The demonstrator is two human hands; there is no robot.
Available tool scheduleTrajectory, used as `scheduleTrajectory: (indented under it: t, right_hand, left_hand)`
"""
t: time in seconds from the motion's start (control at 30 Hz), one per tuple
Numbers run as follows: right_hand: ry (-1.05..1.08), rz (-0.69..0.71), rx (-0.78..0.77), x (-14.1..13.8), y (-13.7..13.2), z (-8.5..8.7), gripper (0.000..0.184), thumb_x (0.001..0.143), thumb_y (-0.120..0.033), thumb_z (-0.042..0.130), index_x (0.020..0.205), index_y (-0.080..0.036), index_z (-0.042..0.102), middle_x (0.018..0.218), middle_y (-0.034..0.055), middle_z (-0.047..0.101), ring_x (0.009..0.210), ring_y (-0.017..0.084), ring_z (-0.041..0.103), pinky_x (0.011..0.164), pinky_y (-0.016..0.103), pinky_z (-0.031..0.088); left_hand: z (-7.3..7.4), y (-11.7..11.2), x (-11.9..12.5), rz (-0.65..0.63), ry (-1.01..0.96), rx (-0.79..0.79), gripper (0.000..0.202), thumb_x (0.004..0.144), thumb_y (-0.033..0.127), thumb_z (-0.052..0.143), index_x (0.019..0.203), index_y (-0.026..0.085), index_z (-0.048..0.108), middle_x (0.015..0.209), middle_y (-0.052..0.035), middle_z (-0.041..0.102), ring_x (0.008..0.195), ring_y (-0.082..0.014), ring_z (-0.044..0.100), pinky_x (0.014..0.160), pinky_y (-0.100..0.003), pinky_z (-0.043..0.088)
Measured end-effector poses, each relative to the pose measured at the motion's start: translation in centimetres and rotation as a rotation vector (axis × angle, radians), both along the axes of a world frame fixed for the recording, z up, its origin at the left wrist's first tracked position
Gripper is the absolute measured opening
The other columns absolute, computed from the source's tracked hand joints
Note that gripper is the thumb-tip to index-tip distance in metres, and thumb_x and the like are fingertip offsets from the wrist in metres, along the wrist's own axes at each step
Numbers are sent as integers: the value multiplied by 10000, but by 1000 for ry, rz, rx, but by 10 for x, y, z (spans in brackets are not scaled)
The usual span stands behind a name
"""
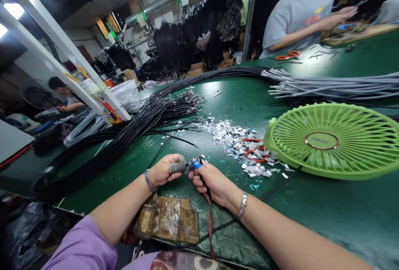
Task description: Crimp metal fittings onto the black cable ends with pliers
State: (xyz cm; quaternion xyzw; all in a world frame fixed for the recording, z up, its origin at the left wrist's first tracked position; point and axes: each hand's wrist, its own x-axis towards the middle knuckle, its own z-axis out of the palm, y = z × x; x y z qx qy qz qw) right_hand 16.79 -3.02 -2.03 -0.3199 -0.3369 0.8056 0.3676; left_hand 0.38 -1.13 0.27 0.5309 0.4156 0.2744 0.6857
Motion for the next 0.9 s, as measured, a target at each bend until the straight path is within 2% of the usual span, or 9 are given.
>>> scheduleTrajectory:
  t: [0.17,0.23,0.33,0.43,0.57,0.67,0.77,0.9]
  right_hand:
    - [-98,-37,107,0,-2,-2,480,608,-606,710,699,-202,466,540,-79,408,415,42,229,361,169,147]
    - [-249,-109,256,0,0,-3,435,619,-560,719,704,-207,478,532,-78,405,432,61,274,377,187,195]
    - [-474,-225,532,3,4,-6,366,646,-511,706,670,-207,505,556,-48,474,507,105,401,458,229,335]
    - [-547,-220,679,6,6,-6,306,703,-497,644,754,-212,544,635,-13,569,548,138,482,514,264,403]
    - [-662,-227,772,8,5,-3,289,717,-453,633,870,-218,564,578,-38,521,487,135,448,467,261,367]
    - [-744,-266,834,9,4,0,233,732,-454,620,760,-230,561,551,-33,490,508,147,429,491,275,349]
    - [-751,-264,844,10,5,2,301,733,-495,613,622,-235,511,551,-16,502,526,153,417,507,285,335]
    - [-674,-212,790,15,7,2,349,718,-539,617,604,-227,510,550,-16,512,548,154,429,527,283,350]
  left_hand:
    - [2,-3,2,16,76,22,463,590,573,673,672,173,454,382,87,412,295,-24,240,301,-164,139]
    - [2,-4,3,19,121,35,467,588,579,670,678,175,454,387,90,406,303,-26,247,304,-160,150]
    - [2,-4,4,32,160,59,479,595,599,657,679,177,449,393,93,397,315,-27,253,311,-157,163]
    - [3,-4,5,72,163,88,505,592,633,644,678,179,440,390,95,388,318,-29,254,317,-161,172]
    - [3,-5,4,93,189,135,531,600,673,616,682,178,442,398,96,390,321,-30,261,327,-165,187]
    - [1,-4,2,73,243,145,530,608,675,610,700,175,457,412,95,406,324,-32,282,329,-164,205]
    - [1,-4,1,54,286,167,518,625,667,600,703,172,467,420,89,419,329,-34,301,333,-164,224]
    - [3,-3,1,84,279,157,505,621,650,613,691,174,460,414,91,414,326,-33,295,329,-161,216]
